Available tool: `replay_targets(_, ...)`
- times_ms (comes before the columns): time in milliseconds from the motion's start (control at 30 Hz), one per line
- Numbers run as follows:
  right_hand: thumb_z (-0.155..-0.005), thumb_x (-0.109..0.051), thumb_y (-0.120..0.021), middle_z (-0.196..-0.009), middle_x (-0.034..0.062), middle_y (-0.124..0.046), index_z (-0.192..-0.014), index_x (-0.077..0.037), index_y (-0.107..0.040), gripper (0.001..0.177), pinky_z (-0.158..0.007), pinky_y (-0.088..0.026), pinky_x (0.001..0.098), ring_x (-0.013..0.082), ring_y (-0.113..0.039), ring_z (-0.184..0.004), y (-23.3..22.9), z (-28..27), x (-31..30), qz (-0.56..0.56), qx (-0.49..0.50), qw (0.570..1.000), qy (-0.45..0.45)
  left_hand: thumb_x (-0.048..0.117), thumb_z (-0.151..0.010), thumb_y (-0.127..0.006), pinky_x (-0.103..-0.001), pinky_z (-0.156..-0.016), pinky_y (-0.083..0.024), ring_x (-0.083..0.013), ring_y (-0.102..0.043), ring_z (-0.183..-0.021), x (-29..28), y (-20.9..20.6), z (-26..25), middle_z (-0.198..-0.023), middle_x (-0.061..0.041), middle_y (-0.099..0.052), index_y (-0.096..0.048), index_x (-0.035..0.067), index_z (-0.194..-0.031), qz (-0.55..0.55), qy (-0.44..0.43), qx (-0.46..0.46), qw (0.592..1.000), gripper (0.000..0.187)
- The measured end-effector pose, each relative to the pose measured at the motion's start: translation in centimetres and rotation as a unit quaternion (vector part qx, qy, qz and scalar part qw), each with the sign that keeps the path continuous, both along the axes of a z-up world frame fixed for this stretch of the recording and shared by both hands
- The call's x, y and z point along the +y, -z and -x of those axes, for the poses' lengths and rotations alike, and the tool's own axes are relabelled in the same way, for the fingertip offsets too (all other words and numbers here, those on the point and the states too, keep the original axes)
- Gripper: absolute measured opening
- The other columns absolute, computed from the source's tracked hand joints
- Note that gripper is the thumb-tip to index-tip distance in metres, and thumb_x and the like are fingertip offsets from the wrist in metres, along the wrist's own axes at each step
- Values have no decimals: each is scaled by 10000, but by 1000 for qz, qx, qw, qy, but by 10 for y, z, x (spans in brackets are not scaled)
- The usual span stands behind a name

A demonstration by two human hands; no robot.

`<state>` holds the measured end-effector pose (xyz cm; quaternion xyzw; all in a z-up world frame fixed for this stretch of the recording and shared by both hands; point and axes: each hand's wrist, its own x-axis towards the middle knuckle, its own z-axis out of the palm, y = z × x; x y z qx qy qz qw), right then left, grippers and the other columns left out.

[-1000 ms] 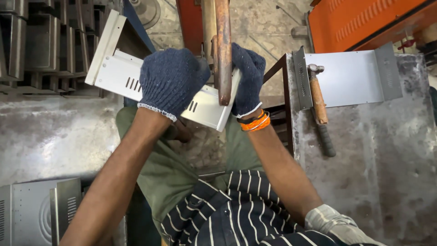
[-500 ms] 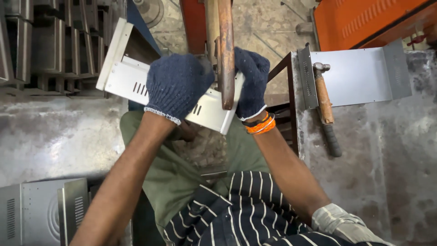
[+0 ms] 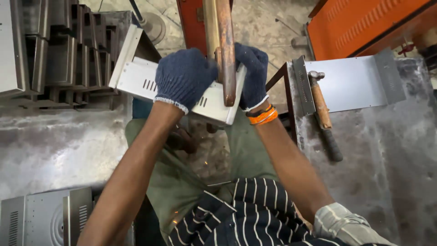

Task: Spot welding metal enclosure panels using a stationary industrial welding machine.

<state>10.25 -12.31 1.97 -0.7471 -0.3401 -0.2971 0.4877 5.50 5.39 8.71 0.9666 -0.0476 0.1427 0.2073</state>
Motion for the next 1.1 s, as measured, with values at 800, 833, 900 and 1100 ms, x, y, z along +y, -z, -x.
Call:
replay_targets(800,-935,-130,-608,-727,32,-604,-752,18,-634,237,-637,-450,316,135,-558,-685,29,-18,-1,-274,293,911,-91,415,-920,-675,-524,-599,-532,-399,-663,-570,-1,1,-8,-593,-215,-644,-744,67,-641,-19,21,-7,1000,451)
replay_targets(833,-935,-130,-608,-727,32,-604,-752,18,-634,237,-637,-450,316,135,-558,-685,38,-17,-5,-272,297,911,-89,415,-920,-675,-524,-599,-532,-399,-663,-570,-2,6,-6,-593,-215,-644,-744,67,-641,-16,21,-4,1000,451)
replay_targets(900,-937,-96,-585,-866,69,-663,-898,38,-677,167,-722,-500,322,166,-617,-781,51,-26,-4,-222,202,952,-58,406,-877,-691,-522,-573,-533,-409,-666,-580,2,10,-10,-619,-220,-650,-747,68,-655,-10,23,-24,999,408)
replay_targets(1100,-947,-4,-592,-952,143,-668,-965,49,-675,100,-796,-514,382,273,-648,-909,38,-7,-2,-61,-48,996,43,400,-836,-681,-535,-575,-535,-418,-673,-611,2,21,-10,-655,-213,-670,-747,70,-667,-8,27,-34,999,377)
